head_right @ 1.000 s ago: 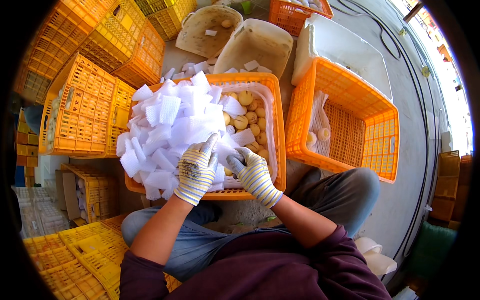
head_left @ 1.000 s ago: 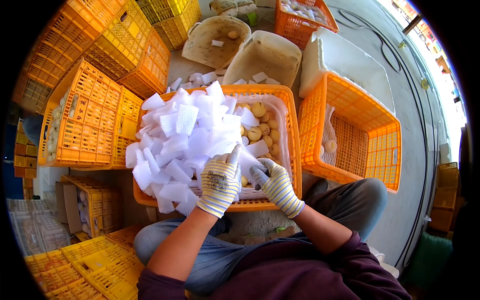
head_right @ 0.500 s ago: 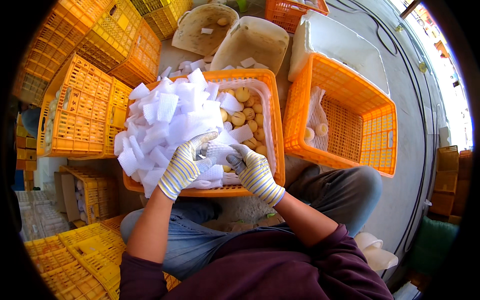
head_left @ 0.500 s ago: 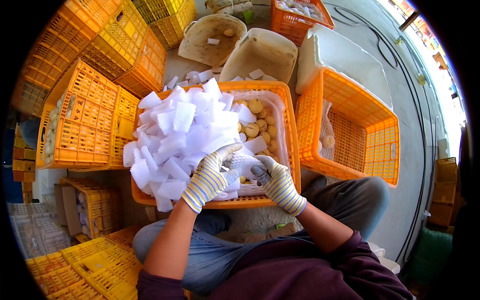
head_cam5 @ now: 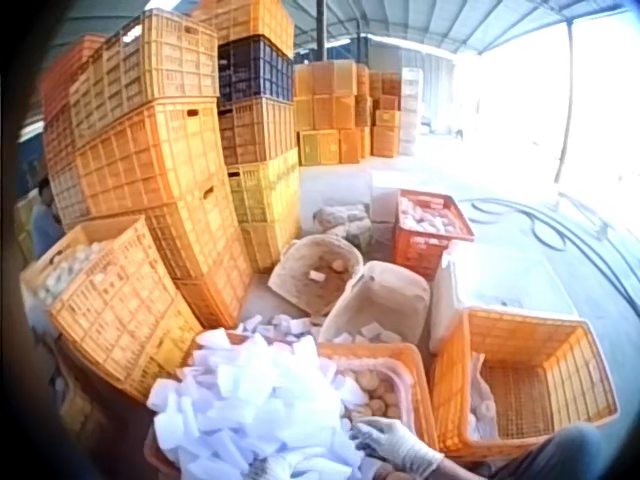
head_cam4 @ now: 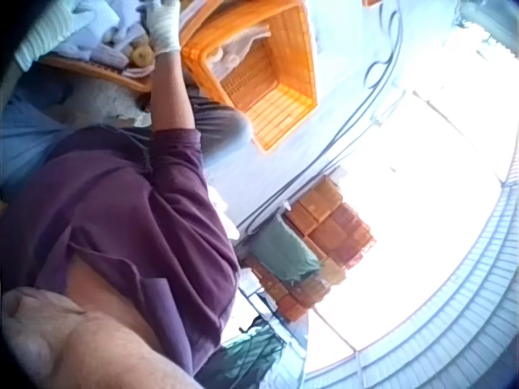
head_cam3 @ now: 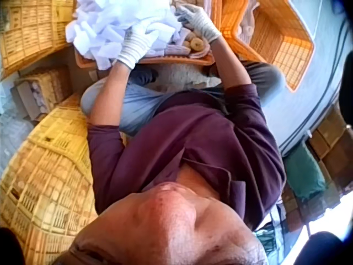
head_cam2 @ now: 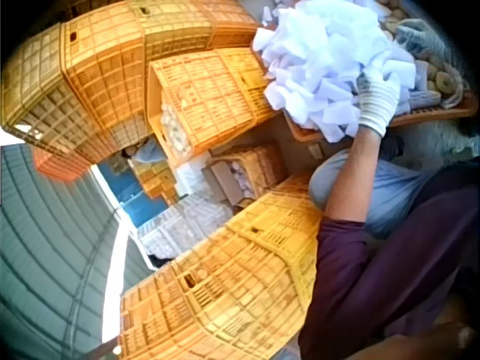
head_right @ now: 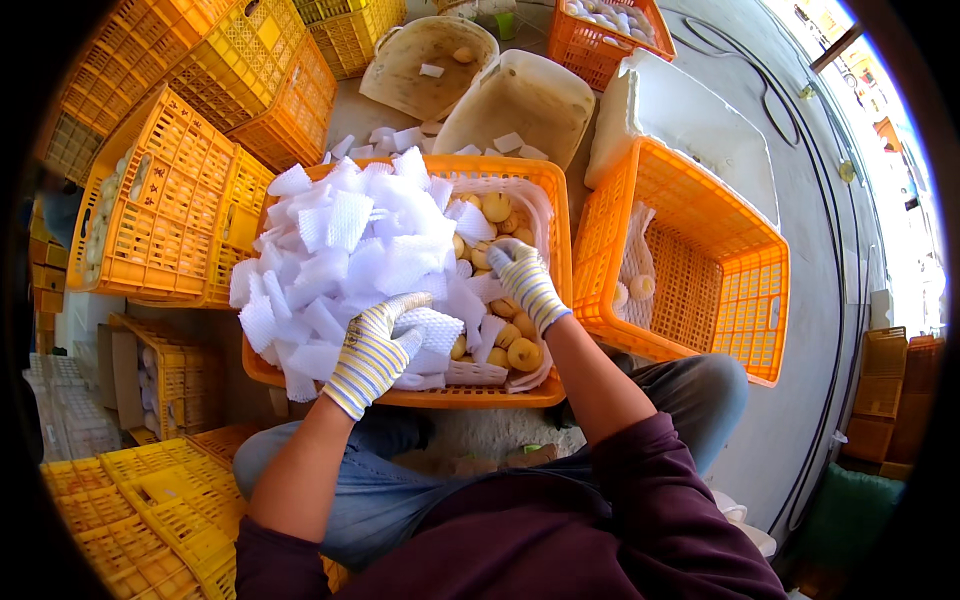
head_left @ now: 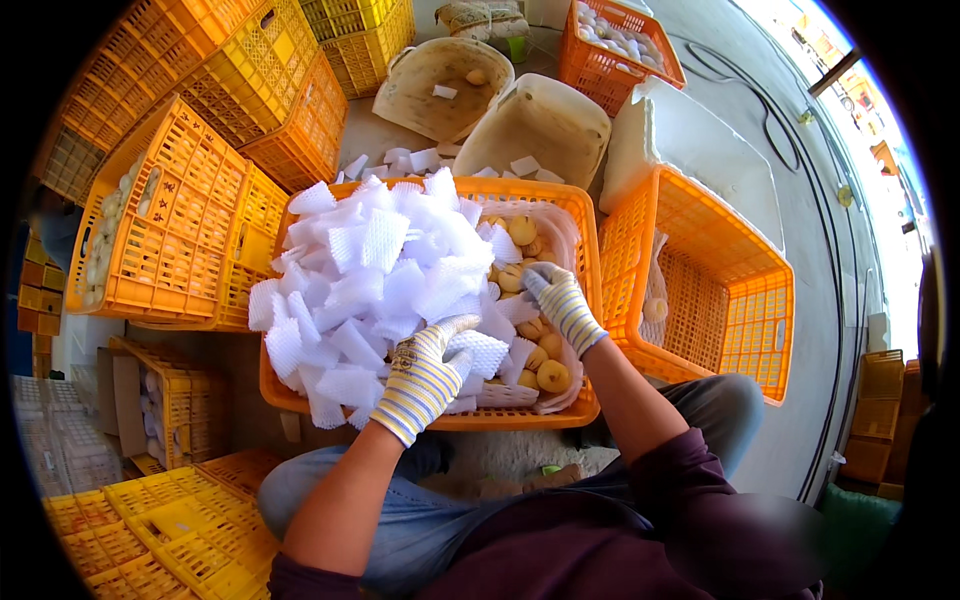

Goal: The person sits on the floor and wraps small yellow fruits in white foam nets, placing them into an orange crate. Another person in the background handles similar items and moves a white styrofoam box.

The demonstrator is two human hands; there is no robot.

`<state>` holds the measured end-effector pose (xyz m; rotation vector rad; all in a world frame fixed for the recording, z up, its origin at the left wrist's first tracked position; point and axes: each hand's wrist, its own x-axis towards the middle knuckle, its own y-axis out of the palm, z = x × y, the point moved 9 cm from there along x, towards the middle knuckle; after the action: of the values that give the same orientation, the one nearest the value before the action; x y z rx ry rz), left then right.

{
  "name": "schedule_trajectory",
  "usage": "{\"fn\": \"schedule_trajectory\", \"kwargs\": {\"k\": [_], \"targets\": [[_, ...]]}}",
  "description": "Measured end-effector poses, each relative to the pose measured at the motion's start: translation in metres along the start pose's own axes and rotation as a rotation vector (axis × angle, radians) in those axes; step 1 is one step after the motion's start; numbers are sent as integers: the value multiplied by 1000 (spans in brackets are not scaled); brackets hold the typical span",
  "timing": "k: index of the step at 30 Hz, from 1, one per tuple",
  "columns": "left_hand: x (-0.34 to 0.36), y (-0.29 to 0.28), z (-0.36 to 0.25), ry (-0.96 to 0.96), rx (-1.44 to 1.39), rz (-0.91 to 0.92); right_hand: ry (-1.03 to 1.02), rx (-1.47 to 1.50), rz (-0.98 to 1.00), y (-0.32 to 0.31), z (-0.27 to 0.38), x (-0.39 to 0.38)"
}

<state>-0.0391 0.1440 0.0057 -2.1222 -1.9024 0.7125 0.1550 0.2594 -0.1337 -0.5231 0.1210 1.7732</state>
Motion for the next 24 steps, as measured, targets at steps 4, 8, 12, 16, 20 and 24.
{"fn": "schedule_trajectory", "kwargs": {"k": [4,8,12,16,20,24], "targets": [[3,-3,-7,28,27,-3,-7,-495,-348,-31,-9,81],[7,-2,-16,-4,-11,35,-9,-566,-473,-26,-4,119],[7,-4,-10,-38,-54,44,24,-685,-405,-13,-7,133],[6,-17,-10,26,-37,-58,-91,-71,-144,-23,7,101],[7,-25,-4,31,-115,-144,-145,718,253,-9,43,17],[11,-22,11,-77,-198,-121,-274,803,390,4,109,-46]]}}
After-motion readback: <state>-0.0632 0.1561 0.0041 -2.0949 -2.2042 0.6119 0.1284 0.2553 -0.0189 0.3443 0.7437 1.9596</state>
